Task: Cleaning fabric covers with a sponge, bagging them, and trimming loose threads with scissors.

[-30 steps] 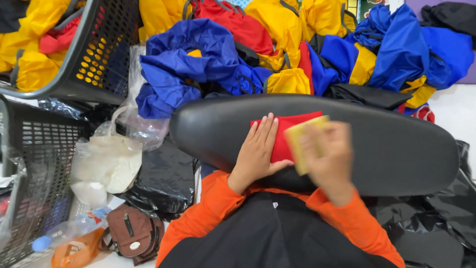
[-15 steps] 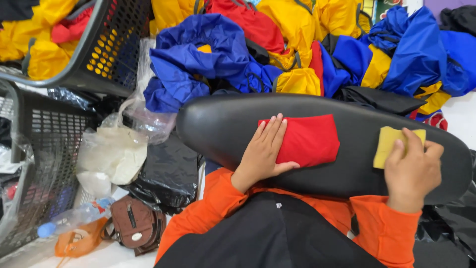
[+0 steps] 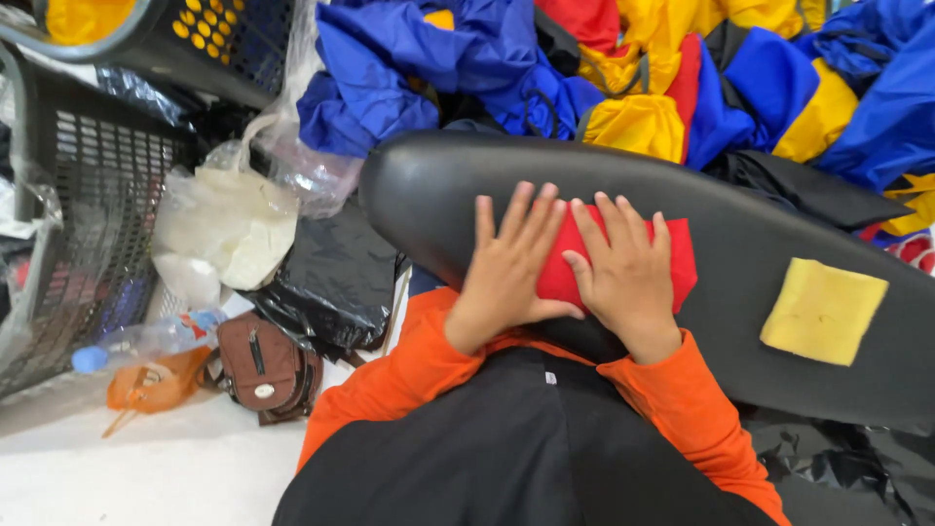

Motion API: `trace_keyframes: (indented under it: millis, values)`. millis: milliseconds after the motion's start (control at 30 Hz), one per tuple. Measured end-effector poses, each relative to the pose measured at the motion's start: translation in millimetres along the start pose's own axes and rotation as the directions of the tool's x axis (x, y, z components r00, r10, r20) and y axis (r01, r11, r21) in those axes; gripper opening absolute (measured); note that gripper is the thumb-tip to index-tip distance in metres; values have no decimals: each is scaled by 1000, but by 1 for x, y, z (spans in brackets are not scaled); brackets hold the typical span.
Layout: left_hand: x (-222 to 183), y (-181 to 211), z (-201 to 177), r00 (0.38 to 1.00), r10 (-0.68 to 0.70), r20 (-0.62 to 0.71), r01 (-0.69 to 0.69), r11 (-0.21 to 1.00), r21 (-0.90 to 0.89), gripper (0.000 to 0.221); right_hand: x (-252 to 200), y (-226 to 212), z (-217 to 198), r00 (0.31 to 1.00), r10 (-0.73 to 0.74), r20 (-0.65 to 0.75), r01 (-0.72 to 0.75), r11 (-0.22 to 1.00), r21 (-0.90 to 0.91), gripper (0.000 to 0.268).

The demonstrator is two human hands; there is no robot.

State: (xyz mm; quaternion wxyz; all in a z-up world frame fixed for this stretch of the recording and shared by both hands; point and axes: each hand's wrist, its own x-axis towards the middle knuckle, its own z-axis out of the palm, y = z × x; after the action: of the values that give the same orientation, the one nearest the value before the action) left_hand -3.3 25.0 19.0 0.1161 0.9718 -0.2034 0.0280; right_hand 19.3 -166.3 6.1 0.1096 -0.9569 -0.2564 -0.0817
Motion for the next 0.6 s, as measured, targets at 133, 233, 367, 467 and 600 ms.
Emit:
trace_keyframes:
  millis: [133, 233, 367, 467, 600]
  values:
    - [-22, -43, -4, 997, -80, -23, 79, 996, -29, 131, -5, 9, -4, 999, -20, -40, 19, 999, -30, 60]
    - [-40, -105, -12, 952, -252, -174, 248, 968, -45, 101, -5, 13, -5, 996, 21, -82, -20, 1000, 21, 66]
    - [-73, -243, 36, 615, -561, -553, 565, 804, -188, 49, -2, 19, -10, 986, 166, -10, -164, 981, 109, 67]
    - [-86, -346, 102, 554, -570, -606, 614, 772, -164, 25, 1, 22, -16, 972, 215, 96, -227, 963, 144, 63]
    - [-64, -420, 150, 624, -682, -380, 747, 664, 35, 16, 2, 20, -15, 951, 280, 132, -296, 946, 129, 56]
